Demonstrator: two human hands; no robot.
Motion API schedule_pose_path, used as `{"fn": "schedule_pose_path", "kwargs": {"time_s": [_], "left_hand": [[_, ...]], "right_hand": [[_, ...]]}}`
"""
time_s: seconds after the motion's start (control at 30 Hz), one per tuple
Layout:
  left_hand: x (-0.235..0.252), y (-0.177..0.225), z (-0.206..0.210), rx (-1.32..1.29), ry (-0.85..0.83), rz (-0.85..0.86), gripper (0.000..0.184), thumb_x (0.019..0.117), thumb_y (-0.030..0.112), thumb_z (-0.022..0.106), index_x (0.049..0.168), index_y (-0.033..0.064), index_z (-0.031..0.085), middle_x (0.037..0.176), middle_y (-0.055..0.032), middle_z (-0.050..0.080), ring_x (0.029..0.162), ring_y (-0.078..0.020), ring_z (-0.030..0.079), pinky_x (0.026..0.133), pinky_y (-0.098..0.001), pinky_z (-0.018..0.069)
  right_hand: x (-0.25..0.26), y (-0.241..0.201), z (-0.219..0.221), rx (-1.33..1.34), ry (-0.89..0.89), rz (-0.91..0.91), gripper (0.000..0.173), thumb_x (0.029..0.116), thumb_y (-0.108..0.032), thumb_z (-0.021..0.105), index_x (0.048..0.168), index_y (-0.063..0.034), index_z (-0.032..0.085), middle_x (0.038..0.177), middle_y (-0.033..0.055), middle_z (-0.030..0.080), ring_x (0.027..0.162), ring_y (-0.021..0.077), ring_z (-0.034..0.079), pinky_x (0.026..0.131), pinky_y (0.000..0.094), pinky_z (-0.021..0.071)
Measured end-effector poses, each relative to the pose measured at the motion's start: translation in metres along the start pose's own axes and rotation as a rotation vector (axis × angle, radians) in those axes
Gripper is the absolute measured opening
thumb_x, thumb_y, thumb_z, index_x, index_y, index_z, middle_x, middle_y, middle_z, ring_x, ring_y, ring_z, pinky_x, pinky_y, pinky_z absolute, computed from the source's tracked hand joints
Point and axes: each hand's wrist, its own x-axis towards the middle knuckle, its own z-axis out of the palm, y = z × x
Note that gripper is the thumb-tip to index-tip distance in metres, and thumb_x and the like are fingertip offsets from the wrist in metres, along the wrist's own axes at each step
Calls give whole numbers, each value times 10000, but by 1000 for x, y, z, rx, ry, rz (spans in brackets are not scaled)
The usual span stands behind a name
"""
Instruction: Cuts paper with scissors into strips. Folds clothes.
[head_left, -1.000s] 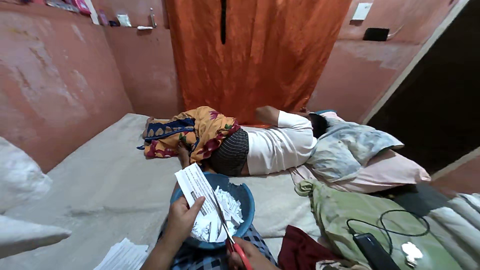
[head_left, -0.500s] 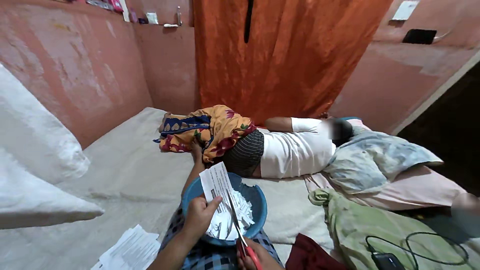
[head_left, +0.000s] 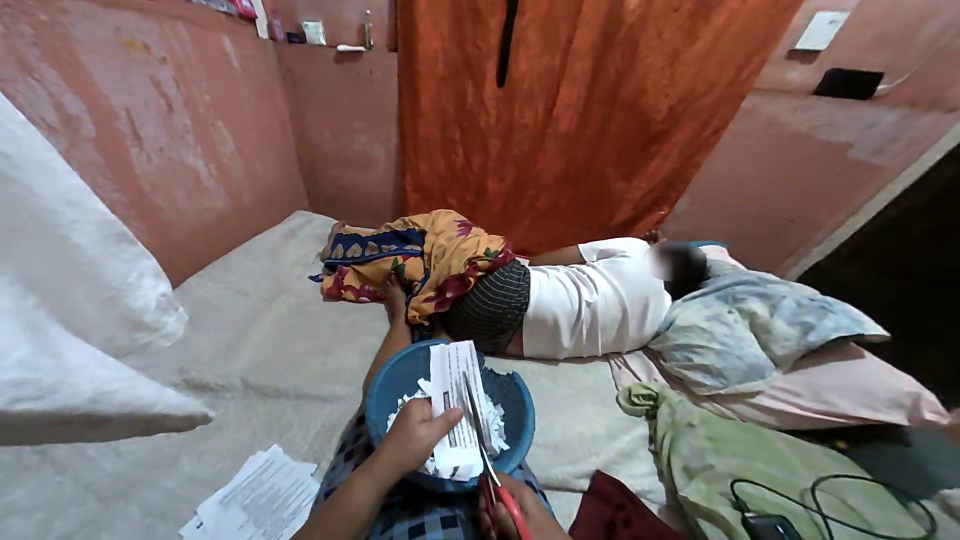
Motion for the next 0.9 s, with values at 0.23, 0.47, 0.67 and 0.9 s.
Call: {"fn": "schedule_pose_path", "kwargs": {"time_s": [0.23,0.47,0.67,0.9], "left_hand": [[2,-6,5,-68,-10,-52,220,1044,180,581,1038,-10,691,877,-53,745,797,-101,731,791,-320,620],[-2,-7,9,-176,-98,-115,173,1029,136,597,1048,-17,676,878,-49,746,791,-110,734,790,-323,626],[-2,-13,16,-176,-165,-182,168,1020,147,608,1062,-1,674,879,-40,750,786,-107,733,772,-314,619],[-1,-17,17,-248,-143,-211,156,1027,122,594,1075,-6,668,885,-48,757,783,-116,738,762,-308,621]], "right_hand": [[-1,-2,5,1,76,11,311,985,-325,554,1035,-22,601,726,-26,634,630,68,628,627,281,556],[1,-4,4,51,72,49,318,979,-337,518,1028,-31,586,740,-25,650,650,81,647,648,291,571],[0,-9,2,57,75,19,383,1016,-372,434,996,-28,602,744,-24,681,670,84,676,668,290,590],[0,-8,11,155,118,25,330,1067,-266,400,963,-36,611,679,-35,646,595,71,643,600,268,576]]}}
